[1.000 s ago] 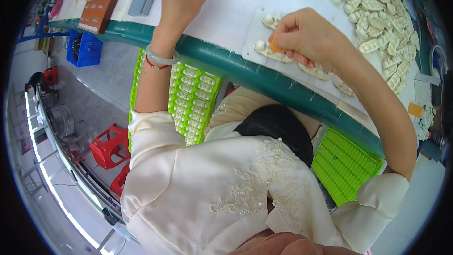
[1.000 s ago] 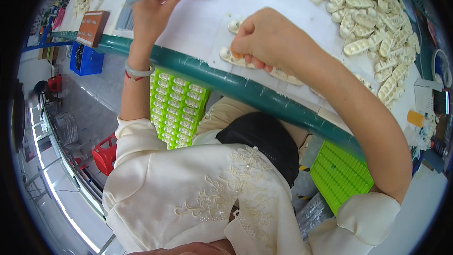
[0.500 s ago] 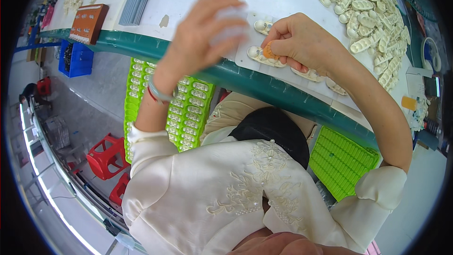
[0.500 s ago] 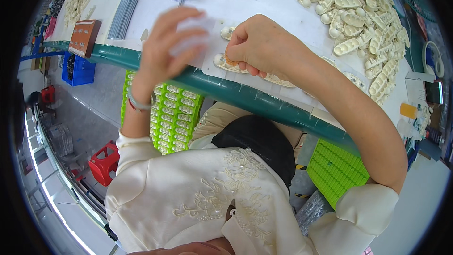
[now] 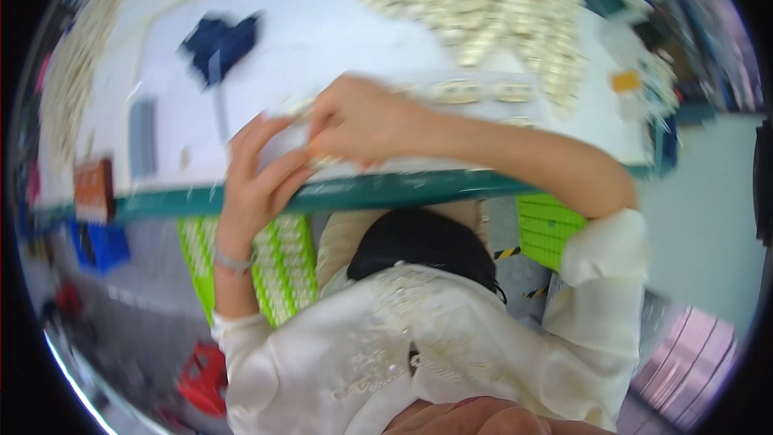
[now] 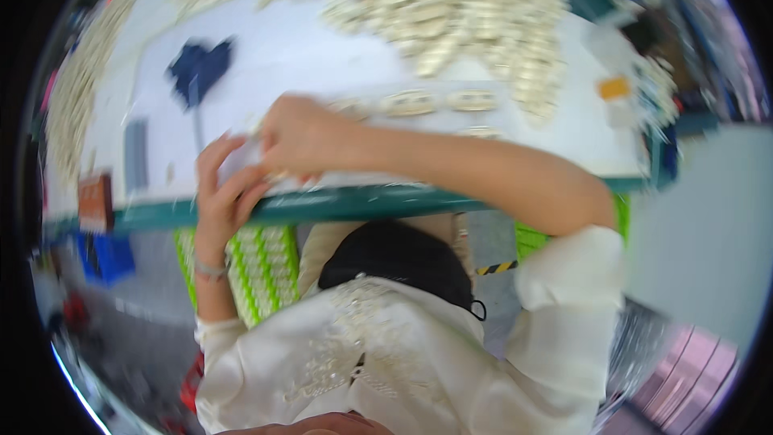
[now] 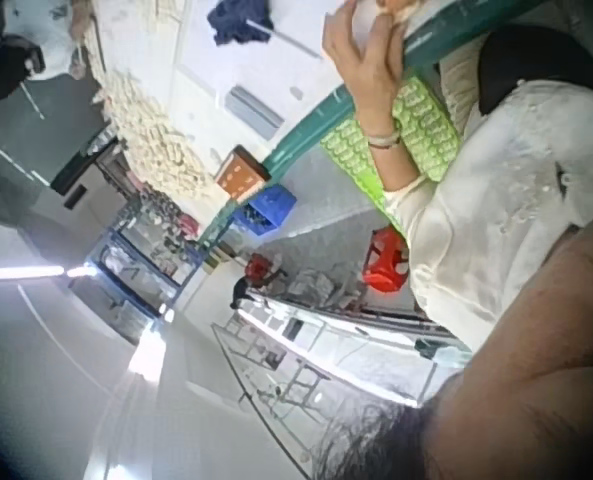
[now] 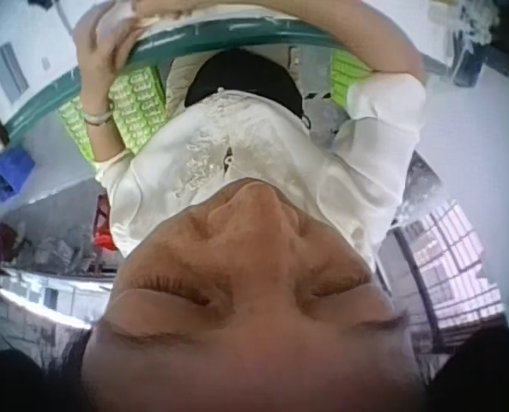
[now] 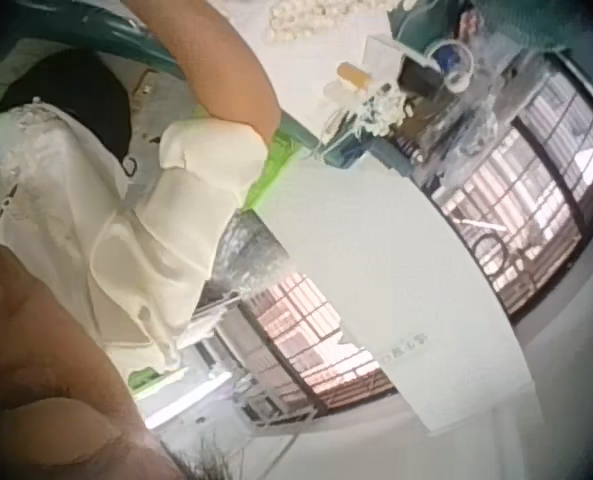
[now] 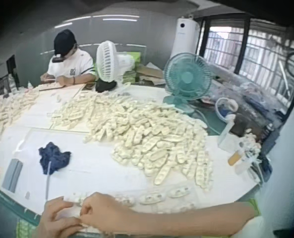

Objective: Assembling small white plastic components by applying adhesive and trimming excess material.

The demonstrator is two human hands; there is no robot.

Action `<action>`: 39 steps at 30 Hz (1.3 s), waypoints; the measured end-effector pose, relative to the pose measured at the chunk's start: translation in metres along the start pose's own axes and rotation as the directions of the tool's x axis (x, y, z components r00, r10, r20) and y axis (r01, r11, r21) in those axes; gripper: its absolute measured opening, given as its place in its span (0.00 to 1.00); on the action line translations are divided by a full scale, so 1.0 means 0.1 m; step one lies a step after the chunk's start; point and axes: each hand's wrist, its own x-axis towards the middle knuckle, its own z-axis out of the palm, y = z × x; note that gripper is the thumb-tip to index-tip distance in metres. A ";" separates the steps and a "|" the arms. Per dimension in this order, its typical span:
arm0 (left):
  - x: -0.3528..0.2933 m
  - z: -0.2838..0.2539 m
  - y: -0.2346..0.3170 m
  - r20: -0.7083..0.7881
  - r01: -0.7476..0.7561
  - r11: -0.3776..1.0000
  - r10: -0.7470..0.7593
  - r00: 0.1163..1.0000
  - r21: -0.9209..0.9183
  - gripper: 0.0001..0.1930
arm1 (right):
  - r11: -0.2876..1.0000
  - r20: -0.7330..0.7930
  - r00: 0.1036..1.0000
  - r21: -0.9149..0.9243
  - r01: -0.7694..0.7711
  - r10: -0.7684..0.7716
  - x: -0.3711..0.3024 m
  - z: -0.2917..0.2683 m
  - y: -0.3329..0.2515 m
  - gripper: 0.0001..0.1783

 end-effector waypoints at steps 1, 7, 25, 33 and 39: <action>-0.03 0.02 -0.02 0.004 0.012 0.999 -0.012 1.000 0.034 0.12 | 0.996 -0.033 0.996 0.039 0.084 -0.083 -0.13 0.00 -0.01 0.07; -0.01 0.01 0.02 0.019 0.014 0.999 -0.015 1.000 0.031 0.12 | 0.946 -0.678 0.660 -0.208 0.249 -0.323 -1.30 -0.20 0.34 0.07; -0.07 -0.01 0.10 -0.045 0.071 0.997 -0.069 0.997 0.040 0.18 | 0.772 -0.965 -0.100 -0.130 -0.623 -0.243 -2.12 -2.12 2.19 0.25; 0.07 -0.02 0.09 -0.048 0.028 1.000 -0.028 0.998 -0.004 0.19 | 0.967 -0.946 0.205 -0.230 0.113 -0.249 -1.76 -1.18 1.16 0.24; 0.03 -0.02 0.06 -0.077 0.012 0.997 -0.018 0.997 -0.074 0.19 | 0.810 -0.921 0.098 -0.276 0.518 -0.376 -1.67 -1.01 0.77 0.34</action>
